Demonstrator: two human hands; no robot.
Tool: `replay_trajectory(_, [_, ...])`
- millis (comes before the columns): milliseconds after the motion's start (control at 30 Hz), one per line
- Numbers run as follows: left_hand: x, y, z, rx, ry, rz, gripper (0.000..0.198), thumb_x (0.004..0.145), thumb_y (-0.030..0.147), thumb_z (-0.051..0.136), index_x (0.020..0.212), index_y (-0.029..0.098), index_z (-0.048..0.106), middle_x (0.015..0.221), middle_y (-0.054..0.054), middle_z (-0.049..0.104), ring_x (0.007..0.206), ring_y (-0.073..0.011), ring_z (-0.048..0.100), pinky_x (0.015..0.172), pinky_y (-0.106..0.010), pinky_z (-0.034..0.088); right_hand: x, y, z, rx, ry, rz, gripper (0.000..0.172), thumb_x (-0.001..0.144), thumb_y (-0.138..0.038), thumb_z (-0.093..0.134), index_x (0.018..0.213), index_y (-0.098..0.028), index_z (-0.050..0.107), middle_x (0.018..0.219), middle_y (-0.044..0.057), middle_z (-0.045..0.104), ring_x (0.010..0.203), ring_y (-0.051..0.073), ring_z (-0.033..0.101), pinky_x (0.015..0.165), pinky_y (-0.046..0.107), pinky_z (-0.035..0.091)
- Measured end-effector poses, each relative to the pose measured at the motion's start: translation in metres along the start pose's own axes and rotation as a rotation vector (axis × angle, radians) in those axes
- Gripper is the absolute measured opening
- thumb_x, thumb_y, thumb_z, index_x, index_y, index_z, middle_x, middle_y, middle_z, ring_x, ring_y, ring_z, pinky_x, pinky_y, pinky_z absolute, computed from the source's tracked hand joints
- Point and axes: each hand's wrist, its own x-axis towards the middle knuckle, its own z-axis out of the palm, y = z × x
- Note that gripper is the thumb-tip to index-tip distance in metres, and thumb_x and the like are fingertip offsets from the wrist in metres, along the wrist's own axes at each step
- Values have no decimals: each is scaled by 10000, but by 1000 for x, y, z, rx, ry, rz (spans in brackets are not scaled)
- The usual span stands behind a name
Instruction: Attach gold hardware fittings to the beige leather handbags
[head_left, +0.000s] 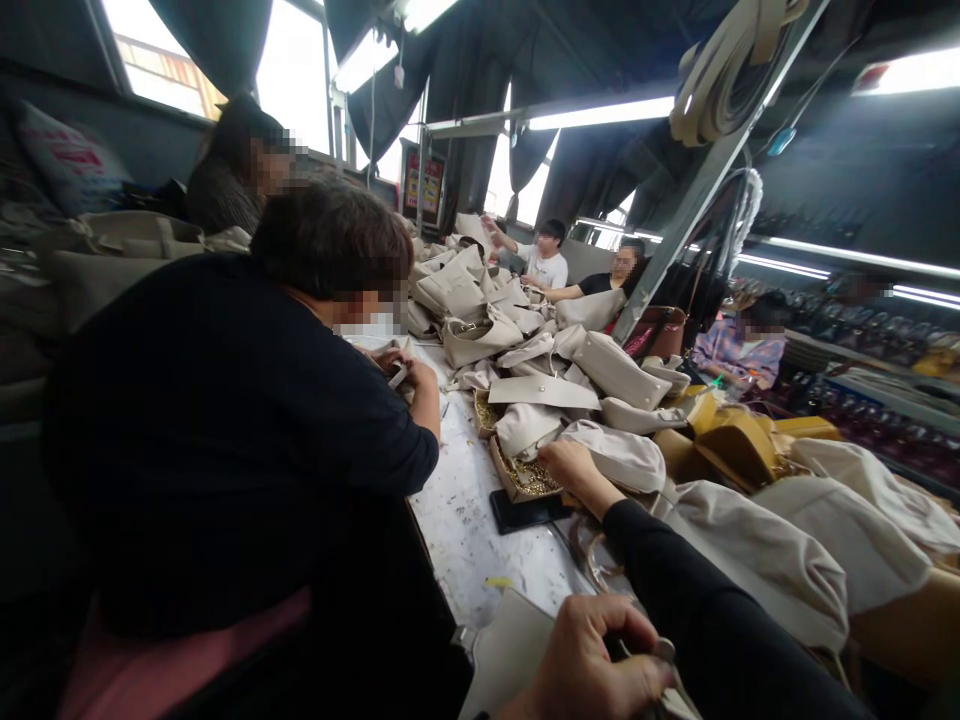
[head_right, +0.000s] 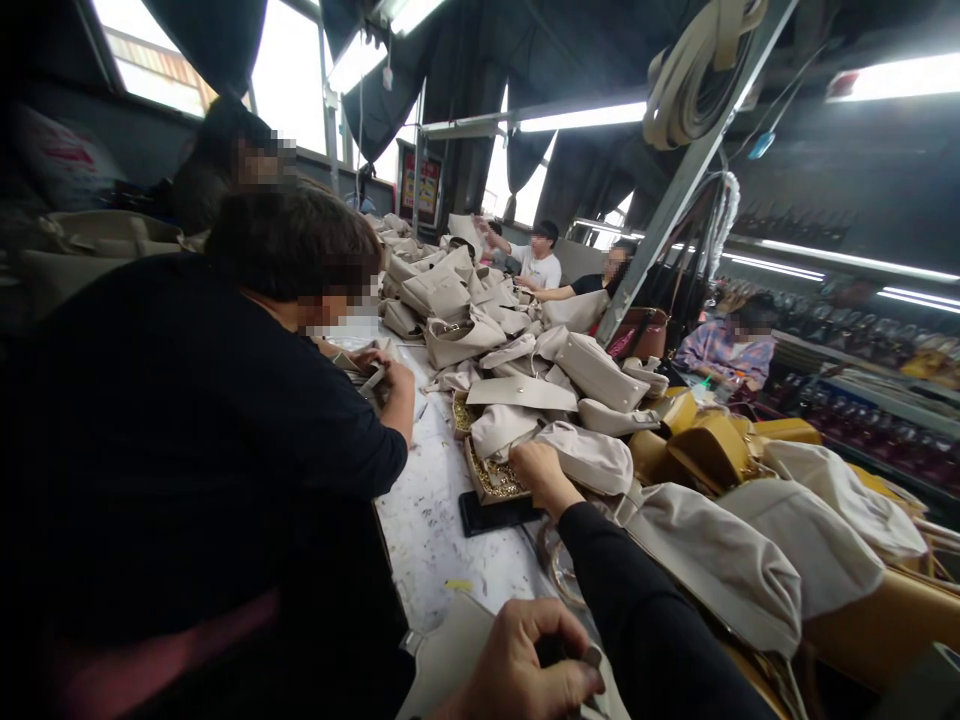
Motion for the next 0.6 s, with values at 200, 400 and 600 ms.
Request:
replay_trajectory(200, [2,1,-5,-148,100,-36,103,618,205,771,687,132,747,610,0,626,582,-115,510,554,-236,377,-1,14,9,301,-173,115,271,1022,-379,630,1169,-154,666,1139,72,695,950,202,696,828,388,609])
replay_trajectory(400, [4,10,-7,-136,95,-68,93,666,216,730,694,131,702,590,17,593,560,-103,482,537,-220,358,-22,56,31,627,-292,300,288,1032,-411,609,1130,-147,666,1023,52,702,810,160,689,717,325,609])
replay_trajectory(600, [6,7,-7,-111,72,-43,86,705,218,728,708,135,704,648,-20,660,608,-131,547,565,-224,421,-12,98,17,836,-11,352,224,1014,-327,648,1159,-156,662,1103,69,690,871,168,687,751,325,612])
